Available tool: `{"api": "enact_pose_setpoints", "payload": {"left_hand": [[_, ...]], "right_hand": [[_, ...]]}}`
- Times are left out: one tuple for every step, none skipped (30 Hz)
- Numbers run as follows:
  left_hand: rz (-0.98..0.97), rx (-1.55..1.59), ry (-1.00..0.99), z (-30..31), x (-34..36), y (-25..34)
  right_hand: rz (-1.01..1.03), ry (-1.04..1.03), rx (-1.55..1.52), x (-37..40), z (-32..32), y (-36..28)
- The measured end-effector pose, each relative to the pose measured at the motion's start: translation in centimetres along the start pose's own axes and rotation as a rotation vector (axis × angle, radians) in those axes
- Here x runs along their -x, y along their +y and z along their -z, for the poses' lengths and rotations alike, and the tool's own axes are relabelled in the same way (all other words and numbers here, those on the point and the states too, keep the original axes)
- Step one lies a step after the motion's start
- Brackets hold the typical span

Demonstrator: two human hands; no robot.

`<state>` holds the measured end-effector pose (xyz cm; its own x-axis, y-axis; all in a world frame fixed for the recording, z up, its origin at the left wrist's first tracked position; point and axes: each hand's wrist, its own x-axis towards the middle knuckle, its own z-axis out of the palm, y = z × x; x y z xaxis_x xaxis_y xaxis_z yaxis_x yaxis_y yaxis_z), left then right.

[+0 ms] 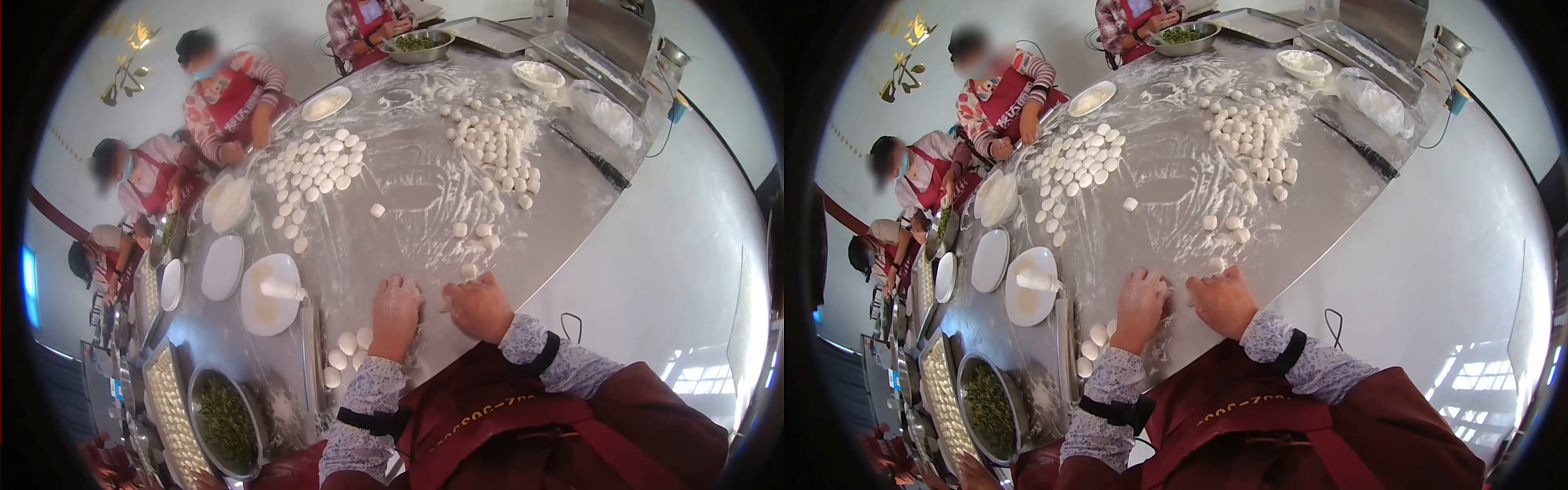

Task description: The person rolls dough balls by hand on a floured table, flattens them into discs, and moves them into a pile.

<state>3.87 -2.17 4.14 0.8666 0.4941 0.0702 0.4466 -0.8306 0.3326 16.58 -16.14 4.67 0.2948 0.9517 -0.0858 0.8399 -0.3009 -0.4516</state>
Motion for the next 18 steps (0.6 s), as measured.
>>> {"api": "enact_pose_setpoints", "payload": {"left_hand": [[-0.005,-0.005,-0.001,-0.3,-0.5,-0.2],[0.006,0.084,0.061,-0.5,-0.9,-0.5],[0.023,0.170,0.114,-0.3,-1.2,-0.4],[0.026,0.165,0.110,0.1,-1.7,-0.5],[0.105,0.148,0.246,0.6,-2.4,-0.6],[0.184,0.130,0.381,1.4,-3.1,-0.3],[0.187,0.128,0.375,2.3,-3.7,0.2],[0.204,0.155,0.418,3.2,-4.3,0.8],[0.221,0.182,0.461,3.6,-4.9,1.2],[0.222,0.181,0.456,3.5,-5.5,1.4],[0.231,0.159,0.465,3.2,-6.0,1.6],[0.239,0.138,0.473,2.9,-6.4,1.9],[0.238,0.141,0.468,2.4,-6.6,2.0],[0.173,0.067,0.510,1.6,-6.8,2.0],[0.109,-0.007,0.550,0.7,-6.9,2.0],[0.112,0.001,0.545,-1.2,-6.6,1.9],[0.080,-0.132,0.399,-3.5,-5.7,1.9],[0.048,-0.264,0.248,-4.1,-4.9,2.4]], "right_hand": [[-0.002,0.005,-0.004,-0.2,0.0,0.2],[-0.007,0.019,-0.047,-0.3,-0.2,0.5],[-0.012,0.027,-0.099,-0.4,-0.5,0.7],[-0.011,0.025,-0.105,-0.3,-0.7,1.0],[0.010,0.096,-0.192,-0.1,-1.0,1.4],[0.029,0.166,-0.279,0.0,-1.2,1.5],[0.027,0.162,-0.284,0.0,-1.5,1.6],[0.152,0.262,-0.329,-0.1,-1.7,1.6],[0.277,0.363,-0.374,-0.2,-2.0,1.7],[0.273,0.360,-0.377,-0.2,-2.4,1.8],[0.315,0.332,-0.340,-0.3,-2.8,1.9],[0.355,0.303,-0.302,-0.3,-3.0,2.0],[0.349,0.301,-0.303,-0.2,-3.0,2.2],[0.265,0.281,-0.401,-0.1,-2.9,2.2],[0.180,0.259,-0.498,0.1,-2.7,2.3],[0.173,0.254,-0.496,0.2,-2.4,2.4],[0.129,0.247,-0.484,0.3,-2.0,2.5],[0.085,0.237,-0.474,0.6,-1.8,2.4]]}}
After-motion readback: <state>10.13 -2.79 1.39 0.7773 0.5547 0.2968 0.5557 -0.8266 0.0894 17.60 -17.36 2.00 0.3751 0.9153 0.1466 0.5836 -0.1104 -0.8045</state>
